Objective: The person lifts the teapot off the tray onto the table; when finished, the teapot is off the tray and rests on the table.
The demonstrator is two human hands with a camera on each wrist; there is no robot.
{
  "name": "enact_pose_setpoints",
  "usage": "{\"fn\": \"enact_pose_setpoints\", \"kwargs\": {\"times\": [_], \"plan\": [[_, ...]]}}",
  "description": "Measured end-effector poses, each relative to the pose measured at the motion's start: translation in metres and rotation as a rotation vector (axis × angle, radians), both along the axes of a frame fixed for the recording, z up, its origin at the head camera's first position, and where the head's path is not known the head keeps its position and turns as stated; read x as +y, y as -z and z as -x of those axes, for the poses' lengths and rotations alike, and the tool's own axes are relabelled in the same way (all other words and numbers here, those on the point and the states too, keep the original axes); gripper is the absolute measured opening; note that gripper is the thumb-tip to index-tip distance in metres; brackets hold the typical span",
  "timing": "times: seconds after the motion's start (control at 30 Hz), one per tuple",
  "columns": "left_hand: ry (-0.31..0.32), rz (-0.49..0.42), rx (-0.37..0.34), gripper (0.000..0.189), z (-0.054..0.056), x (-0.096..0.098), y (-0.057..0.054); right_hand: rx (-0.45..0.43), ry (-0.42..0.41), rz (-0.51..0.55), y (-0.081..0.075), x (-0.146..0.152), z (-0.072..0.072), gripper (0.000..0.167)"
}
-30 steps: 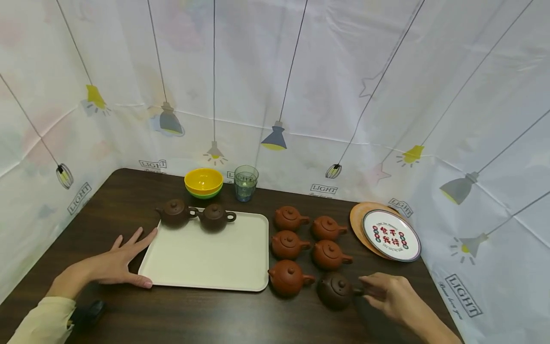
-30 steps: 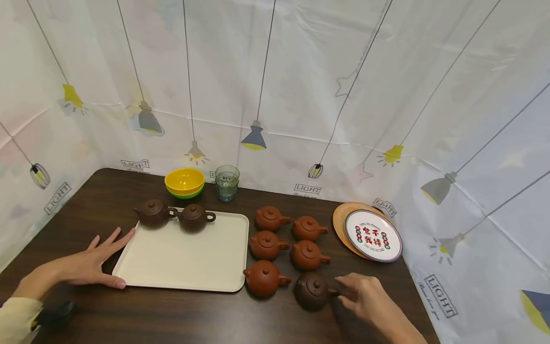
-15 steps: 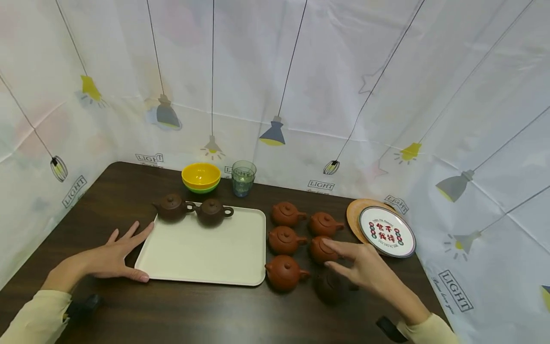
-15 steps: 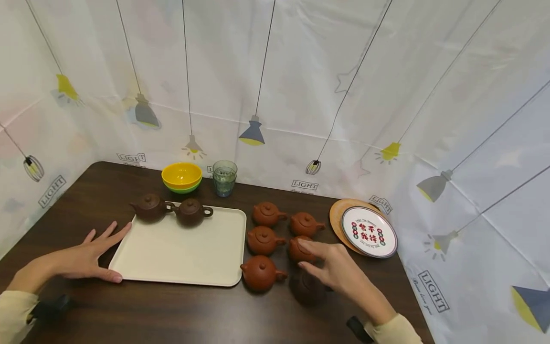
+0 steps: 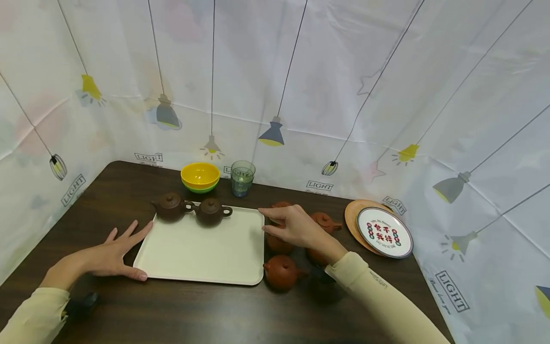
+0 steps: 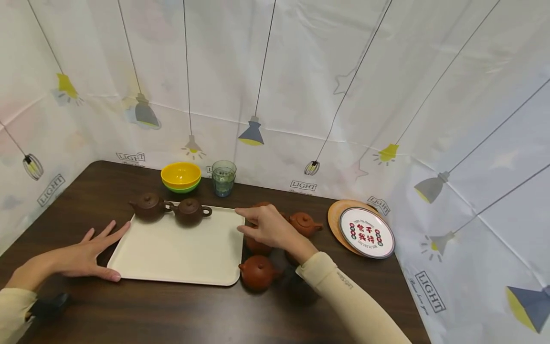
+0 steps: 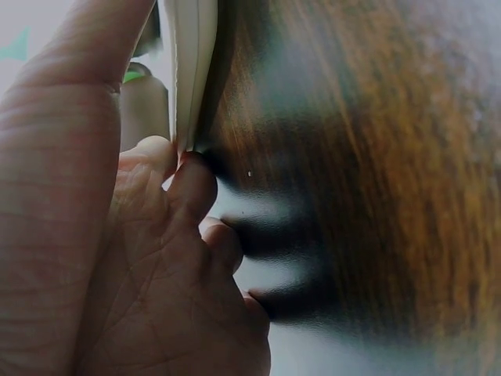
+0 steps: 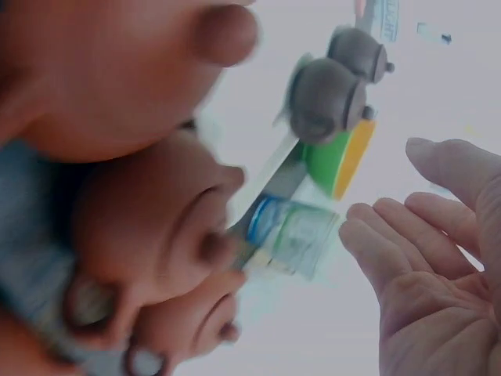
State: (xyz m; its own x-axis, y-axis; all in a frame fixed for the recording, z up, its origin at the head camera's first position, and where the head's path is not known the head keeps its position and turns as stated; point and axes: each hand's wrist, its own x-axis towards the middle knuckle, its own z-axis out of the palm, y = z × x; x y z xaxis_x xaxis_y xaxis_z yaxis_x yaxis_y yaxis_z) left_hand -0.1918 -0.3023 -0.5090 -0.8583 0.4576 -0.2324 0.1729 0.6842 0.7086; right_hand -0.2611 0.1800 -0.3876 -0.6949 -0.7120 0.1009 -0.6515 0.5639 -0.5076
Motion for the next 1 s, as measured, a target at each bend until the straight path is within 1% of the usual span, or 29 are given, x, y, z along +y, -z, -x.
{"fn": "enact_pose_setpoints", "kwargs": {"times": [0.1, 0.2, 0.33, 0.43, 0.53, 0.63, 0.77, 0.9, 1.0], "plan": [[-0.007, 0.0, 0.008, 0.133, -0.001, -0.001, 0.0, -0.032, -0.01, -0.013, 0.0, -0.02, 0.015, 0.048], [-0.013, 0.009, 0.009, 0.134, -0.002, -0.001, -0.001, -0.084, 0.008, -0.02, 0.003, -0.037, 0.027, 0.047], [-0.017, 0.023, -0.008, 0.135, 0.001, -0.002, -0.005, -0.122, 0.029, -0.056, 0.012, -0.059, 0.043, 0.047], [-0.019, 0.039, -0.004, 0.135, 0.003, -0.003, -0.008, -0.126, 0.03, -0.087, 0.021, -0.077, 0.055, 0.046], [-0.019, 0.032, 0.002, 0.135, 0.004, -0.002, -0.009, -0.125, 0.025, -0.107, 0.03, -0.092, 0.064, 0.044], [-0.009, 0.007, -0.004, 0.134, 0.003, 0.0, -0.007, -0.137, 0.02, -0.137, 0.041, -0.104, 0.069, 0.044], [-0.002, -0.008, -0.02, 0.134, 0.0, 0.0, -0.005, -0.112, 0.026, -0.153, 0.056, -0.113, 0.072, 0.037], [-0.003, -0.007, -0.017, 0.134, 0.0, 0.001, -0.003, -0.082, 0.075, -0.124, 0.063, -0.118, 0.071, 0.028], [-0.004, -0.005, -0.018, 0.134, -0.001, 0.0, -0.002, -0.087, 0.106, -0.124, 0.064, -0.121, 0.07, 0.027]]}}
